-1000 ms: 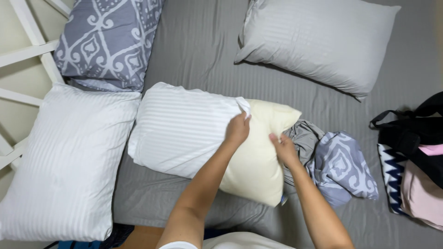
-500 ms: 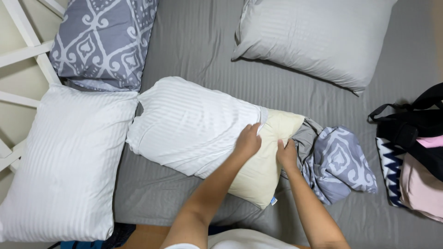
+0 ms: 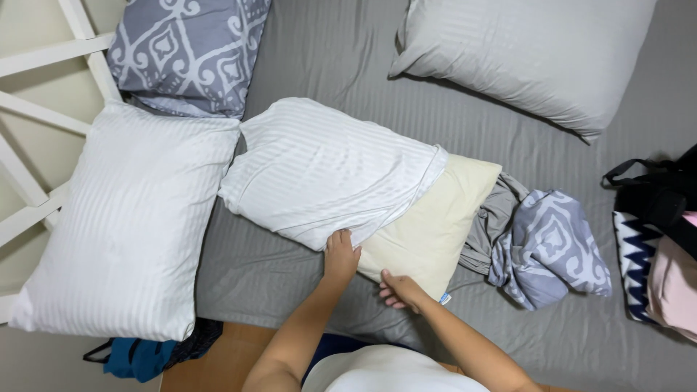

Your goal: The person places a pillow on the bed, retrieves a white pillowcase from a nearby shelf, and inserts the pillow into the case. They then adjust and smooth the pillowcase to fit the pillow properly.

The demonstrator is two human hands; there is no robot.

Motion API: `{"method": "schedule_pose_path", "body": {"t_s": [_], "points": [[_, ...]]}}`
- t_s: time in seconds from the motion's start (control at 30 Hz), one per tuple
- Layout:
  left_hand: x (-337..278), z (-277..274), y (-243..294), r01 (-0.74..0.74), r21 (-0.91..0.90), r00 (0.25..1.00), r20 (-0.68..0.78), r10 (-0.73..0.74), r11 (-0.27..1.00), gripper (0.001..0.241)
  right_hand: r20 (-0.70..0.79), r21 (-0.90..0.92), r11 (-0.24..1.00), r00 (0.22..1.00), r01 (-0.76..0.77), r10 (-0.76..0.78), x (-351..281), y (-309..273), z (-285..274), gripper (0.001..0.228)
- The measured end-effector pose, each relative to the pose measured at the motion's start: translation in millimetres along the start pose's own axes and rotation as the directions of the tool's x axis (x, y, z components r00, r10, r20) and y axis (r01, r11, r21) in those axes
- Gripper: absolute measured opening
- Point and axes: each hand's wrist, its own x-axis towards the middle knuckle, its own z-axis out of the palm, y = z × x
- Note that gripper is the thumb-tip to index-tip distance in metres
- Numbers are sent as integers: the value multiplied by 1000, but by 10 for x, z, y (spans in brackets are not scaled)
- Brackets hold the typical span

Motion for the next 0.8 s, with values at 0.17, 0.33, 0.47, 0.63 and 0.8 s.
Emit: {"method": "schedule_pose_path", "body": {"t_s": [0.17,0.33,0.47,0.63,0.8], "points": [[168,877,-620,-25,-10,992,-122,24,1000,30,60,308,928,978,-209,200,109,143,72,78],[118,986,-527,133,-413,962,271,-18,901,29,-38,657,752,998,59,-45,1020,405,-227,83],[46,124,69,227,-555,913,407,24,800,37,-260,614,737,954,283,-150,773,8,-133,51],[-291,39,79,30,-291,966,253,47,956,40,-376,590,632,864,502,-335,3,-370,49,35],[-410,678,-579,-134,-411,947,-322,-6,902,38,-414,529,560,770,637,-485,-429,-617,264,35]]}}
